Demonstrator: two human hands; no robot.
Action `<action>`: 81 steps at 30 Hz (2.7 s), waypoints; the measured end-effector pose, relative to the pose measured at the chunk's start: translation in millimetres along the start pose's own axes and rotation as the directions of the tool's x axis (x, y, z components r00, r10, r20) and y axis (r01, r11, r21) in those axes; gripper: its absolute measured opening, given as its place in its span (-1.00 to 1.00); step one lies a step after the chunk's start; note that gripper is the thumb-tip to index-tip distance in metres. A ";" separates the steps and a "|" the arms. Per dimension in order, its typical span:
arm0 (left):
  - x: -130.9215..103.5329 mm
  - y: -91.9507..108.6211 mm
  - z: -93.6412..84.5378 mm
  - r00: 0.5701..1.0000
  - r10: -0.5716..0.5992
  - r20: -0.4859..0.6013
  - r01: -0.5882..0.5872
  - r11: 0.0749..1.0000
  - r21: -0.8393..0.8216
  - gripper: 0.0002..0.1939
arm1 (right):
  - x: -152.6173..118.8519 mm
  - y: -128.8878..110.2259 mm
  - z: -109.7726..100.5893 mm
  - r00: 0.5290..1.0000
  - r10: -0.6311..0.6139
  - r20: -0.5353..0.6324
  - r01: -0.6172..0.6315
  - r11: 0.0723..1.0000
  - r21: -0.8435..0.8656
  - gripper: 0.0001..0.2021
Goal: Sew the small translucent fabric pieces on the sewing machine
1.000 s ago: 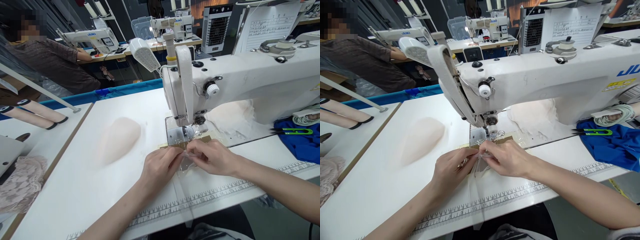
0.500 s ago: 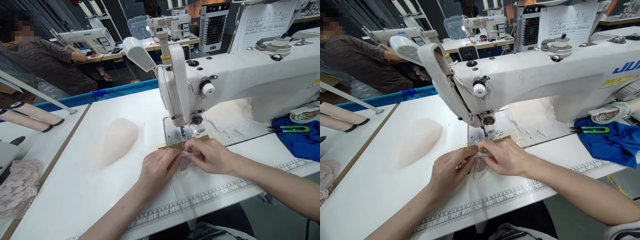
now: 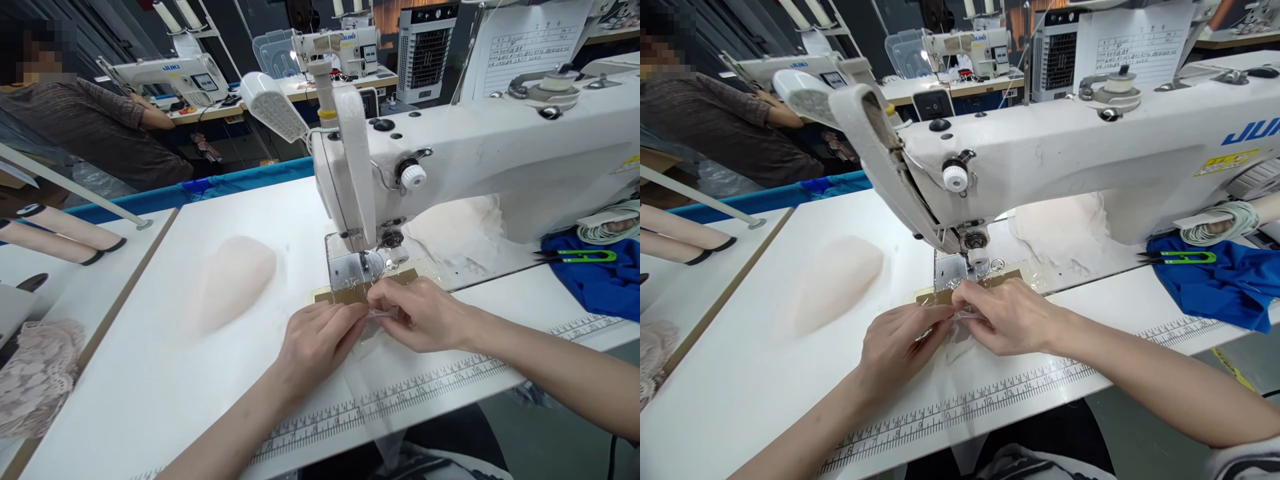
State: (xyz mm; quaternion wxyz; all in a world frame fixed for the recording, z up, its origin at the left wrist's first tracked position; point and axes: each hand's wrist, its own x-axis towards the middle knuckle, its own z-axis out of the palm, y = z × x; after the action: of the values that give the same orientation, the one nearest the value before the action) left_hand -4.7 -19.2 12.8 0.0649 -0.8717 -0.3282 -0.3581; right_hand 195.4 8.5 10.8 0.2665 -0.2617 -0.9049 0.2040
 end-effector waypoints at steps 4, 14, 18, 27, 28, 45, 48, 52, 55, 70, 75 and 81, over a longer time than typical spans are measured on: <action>-0.3 0.7 -0.9 1.000 -0.028 0.004 0.028 1.000 -0.004 -0.91 | -0.7 0.4 -0.6 0.999 -0.037 -0.020 0.037 0.999 0.008 -0.86; -0.6 -0.5 -0.6 0.996 -0.086 -0.016 0.086 0.996 -0.013 -0.95 | 1.0 3.3 -2.5 0.995 -0.050 -0.083 0.046 0.998 -0.048 -0.87; 1.5 4.1 -3.0 0.949 -0.296 0.106 0.312 0.931 -0.191 -0.96 | 1.0 5.5 -3.9 0.980 -0.119 -0.158 0.088 0.978 -0.190 -0.81; 5.6 8.4 -0.8 0.678 -0.497 0.541 0.726 0.569 -0.387 -0.87 | 5.7 -7.7 -18.0 0.965 0.255 0.060 -0.259 0.964 0.065 -0.92; 4.0 8.0 2.5 0.711 -0.511 0.482 0.684 0.661 -0.308 -0.88 | 7.2 -8.0 -17.3 0.947 0.308 0.095 -0.315 0.947 0.068 -0.92; -5.3 15.9 10.4 0.981 -0.068 0.183 0.004 0.943 0.332 -0.80 | 19.1 12.8 7.6 0.940 0.340 -0.033 -0.329 0.873 -0.360 -0.82; -6.7 18.1 9.7 0.971 -0.095 0.219 0.018 0.945 0.327 -0.79 | 18.5 13.4 6.4 0.956 0.289 -0.045 -0.276 0.844 -0.459 -0.79; -4.8 15.6 11.3 0.968 -0.116 0.222 0.048 0.956 0.290 -0.76 | 12.3 9.4 2.4 0.992 0.082 -0.100 -0.126 0.796 -0.592 -0.77; -0.2 11.2 14.2 0.962 -0.157 0.224 0.090 0.954 0.284 -0.78 | 6.3 7.2 1.9 0.989 -0.049 -0.137 -0.044 0.799 -0.600 -0.75; 2.5 8.8 17.6 0.951 -0.195 0.241 0.092 0.920 0.380 -0.72 | 7.1 14.0 8.3 0.994 0.088 -0.059 -0.104 0.727 -0.678 -0.69; 5.0 7.5 18.4 0.944 -0.210 0.254 0.103 0.920 0.378 -0.71 | 8.3 15.9 8.1 0.995 0.091 -0.043 -0.096 0.719 -0.688 -0.69; 6.0 5.8 18.7 0.945 -0.223 0.240 0.130 0.927 0.351 -0.71 | 8.9 17.0 7.4 0.994 0.103 -0.034 -0.098 0.719 -0.688 -0.68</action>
State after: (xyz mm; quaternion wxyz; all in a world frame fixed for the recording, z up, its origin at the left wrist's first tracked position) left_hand 13.0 -14.0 3.7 0.1310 -0.8562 -0.4670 -0.1776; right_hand 190.8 25.3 -0.3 0.1358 -0.3899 -0.9013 -0.1312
